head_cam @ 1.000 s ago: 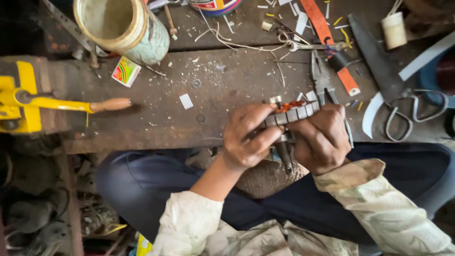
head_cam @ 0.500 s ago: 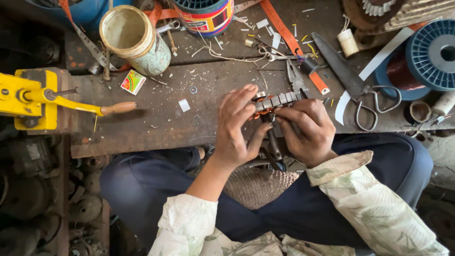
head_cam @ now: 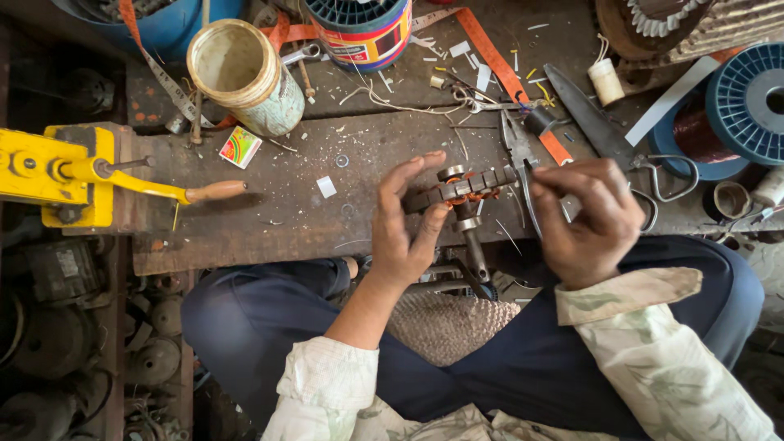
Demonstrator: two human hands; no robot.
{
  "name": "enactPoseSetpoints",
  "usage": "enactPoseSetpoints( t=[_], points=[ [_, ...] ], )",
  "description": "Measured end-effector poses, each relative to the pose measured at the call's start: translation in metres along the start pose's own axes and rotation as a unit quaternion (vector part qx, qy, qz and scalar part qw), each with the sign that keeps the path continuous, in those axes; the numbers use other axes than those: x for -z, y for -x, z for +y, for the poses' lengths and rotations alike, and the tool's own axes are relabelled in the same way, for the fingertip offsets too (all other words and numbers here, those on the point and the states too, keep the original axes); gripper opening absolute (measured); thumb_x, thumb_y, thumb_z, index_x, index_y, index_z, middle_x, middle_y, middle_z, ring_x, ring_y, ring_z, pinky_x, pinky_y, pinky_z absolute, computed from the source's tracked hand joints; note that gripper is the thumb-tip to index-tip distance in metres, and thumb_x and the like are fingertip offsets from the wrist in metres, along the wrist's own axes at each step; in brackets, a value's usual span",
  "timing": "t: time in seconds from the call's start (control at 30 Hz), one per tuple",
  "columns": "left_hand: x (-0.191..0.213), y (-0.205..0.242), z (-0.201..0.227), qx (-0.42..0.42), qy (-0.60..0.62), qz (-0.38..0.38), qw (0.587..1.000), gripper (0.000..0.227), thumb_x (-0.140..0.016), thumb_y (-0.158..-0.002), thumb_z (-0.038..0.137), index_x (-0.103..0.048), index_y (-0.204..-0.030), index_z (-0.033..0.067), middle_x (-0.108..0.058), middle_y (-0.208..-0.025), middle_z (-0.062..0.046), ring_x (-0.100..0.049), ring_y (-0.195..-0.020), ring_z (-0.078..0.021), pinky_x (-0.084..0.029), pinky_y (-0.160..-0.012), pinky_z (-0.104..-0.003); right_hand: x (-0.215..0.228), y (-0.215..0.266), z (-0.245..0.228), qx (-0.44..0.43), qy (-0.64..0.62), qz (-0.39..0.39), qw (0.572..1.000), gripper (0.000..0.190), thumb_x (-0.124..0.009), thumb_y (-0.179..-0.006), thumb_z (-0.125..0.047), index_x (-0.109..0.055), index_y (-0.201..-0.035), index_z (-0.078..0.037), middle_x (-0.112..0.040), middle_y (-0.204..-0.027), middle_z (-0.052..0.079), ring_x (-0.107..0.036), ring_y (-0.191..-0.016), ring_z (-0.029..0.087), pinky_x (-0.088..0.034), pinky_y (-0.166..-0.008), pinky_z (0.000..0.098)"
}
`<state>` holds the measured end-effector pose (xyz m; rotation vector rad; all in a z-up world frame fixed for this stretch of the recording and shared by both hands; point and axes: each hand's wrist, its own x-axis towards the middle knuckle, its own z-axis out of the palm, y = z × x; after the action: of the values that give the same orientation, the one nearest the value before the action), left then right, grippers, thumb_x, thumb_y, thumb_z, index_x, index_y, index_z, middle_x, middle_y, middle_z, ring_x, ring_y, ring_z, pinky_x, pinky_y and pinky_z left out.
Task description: The person is repairing a motor rotor by hand. They use shears to cut a strip of white insulating tape and wrap it around the copper windings of the rotor. They then use a small metal tool to press the tape into the slots between the laminations.
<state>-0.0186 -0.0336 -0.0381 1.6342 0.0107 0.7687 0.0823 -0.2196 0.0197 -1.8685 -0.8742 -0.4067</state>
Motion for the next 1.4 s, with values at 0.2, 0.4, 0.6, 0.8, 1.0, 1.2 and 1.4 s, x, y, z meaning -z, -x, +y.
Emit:
enactPoseSetpoints(
  t=[0.2,0.4,0.6,0.8,1.0,1.2,1.4],
  points=[
    [-0.002,0.001,-0.001,0.004,-0.006,0.003,1.0,0.05,-0.062,-0.111,0.034,-0.04,-0.148,0.0078,-0.06,-0.145,-0.018,-0.063,-0.133,-0.0281,-0.053,-0.115,-0.038,0.022,-0.007,0.008,-0.016,0.049,0.039,0.998,0.007,-0.077,-0.105,0.007,-0.072,-0.108,0.004,-0.068,-0.103,0.013,-0.067,-0.092,0.019,-0.051,-0.075,0.0264],
    [-0.003,0.009,-0.004,0.011,-0.029,0.038,0.999,0.05,-0.062,-0.11,0.035,-0.042,-0.148,0.0073,-0.06,-0.146,-0.018,-0.06,-0.135,-0.0272,-0.049,-0.117,-0.038,0.053,0.0,0.027,-0.027,0.077,0.056,0.995,0.008,-0.07,-0.109,0.005,-0.069,-0.117,0.004,-0.062,-0.112,0.012,-0.064,-0.097,0.02,-0.052,-0.084,0.0272],
    [-0.009,0.004,0.009,-0.093,-0.108,0.16,0.977,0.044,-0.054,-0.111,0.032,-0.042,-0.145,0.0064,-0.053,-0.144,-0.017,-0.052,-0.137,-0.0287,-0.041,-0.122,-0.044,0.102,-0.008,0.061,-0.067,0.25,-0.046,0.965,0.015,-0.075,-0.102,-0.001,-0.074,-0.117,-0.001,-0.065,-0.104,0.012,-0.064,-0.088,0.024,-0.051,-0.079,0.0327],
    [-0.032,0.031,0.072,-0.407,-0.258,-0.009,0.876,0.026,-0.076,-0.096,0.021,-0.064,-0.119,0.0173,-0.065,-0.117,0.0,-0.061,-0.113,-0.0175,-0.043,-0.1,-0.038,0.12,0.002,0.087,-0.143,0.315,-0.177,0.921,0.026,-0.08,-0.091,-0.014,-0.072,-0.114,-0.005,-0.071,-0.108,0.014,-0.068,-0.098,0.034,-0.053,-0.086,0.0448],
    [-0.112,0.032,0.062,-0.25,-0.411,-0.225,0.847,0.02,-0.064,-0.101,0.019,-0.071,-0.115,0.0055,-0.06,-0.147,-0.014,-0.055,-0.136,-0.0278,-0.045,-0.11,-0.04,0.101,0.019,0.101,-0.163,0.35,-0.195,0.902,0.047,-0.072,-0.086,-0.004,-0.065,-0.133,-0.008,-0.068,-0.115,0.017,-0.062,-0.113,0.04,-0.046,-0.1,0.0517],
    [-0.144,0.007,0.028,-0.193,-0.472,-0.17,0.843,0.023,-0.062,-0.094,0.016,-0.074,-0.105,0.0003,-0.06,-0.141,-0.014,-0.052,-0.14,-0.0299,-0.046,-0.115,-0.04,0.093,0.006,0.091,-0.138,0.334,-0.206,0.909,0.071,-0.074,-0.071,-0.004,-0.06,-0.141,-0.007,-0.064,-0.125,0.022,-0.061,-0.115,0.043,-0.045,-0.099,0.0524],
    [-0.141,0.015,0.015,-0.195,-0.397,-0.176,0.879,0.023,-0.067,-0.093,0.011,-0.072,-0.11,-0.0034,-0.064,-0.125,-0.015,-0.06,-0.121,-0.0298,-0.052,-0.104,-0.04,0.091,0.009,0.093,-0.24,0.294,-0.211,0.901,0.07,-0.08,-0.078,-0.012,-0.06,-0.146,-0.012,-0.069,-0.117,0.017,-0.069,-0.102,0.035,-0.054,-0.092,0.0457]
  ],
)
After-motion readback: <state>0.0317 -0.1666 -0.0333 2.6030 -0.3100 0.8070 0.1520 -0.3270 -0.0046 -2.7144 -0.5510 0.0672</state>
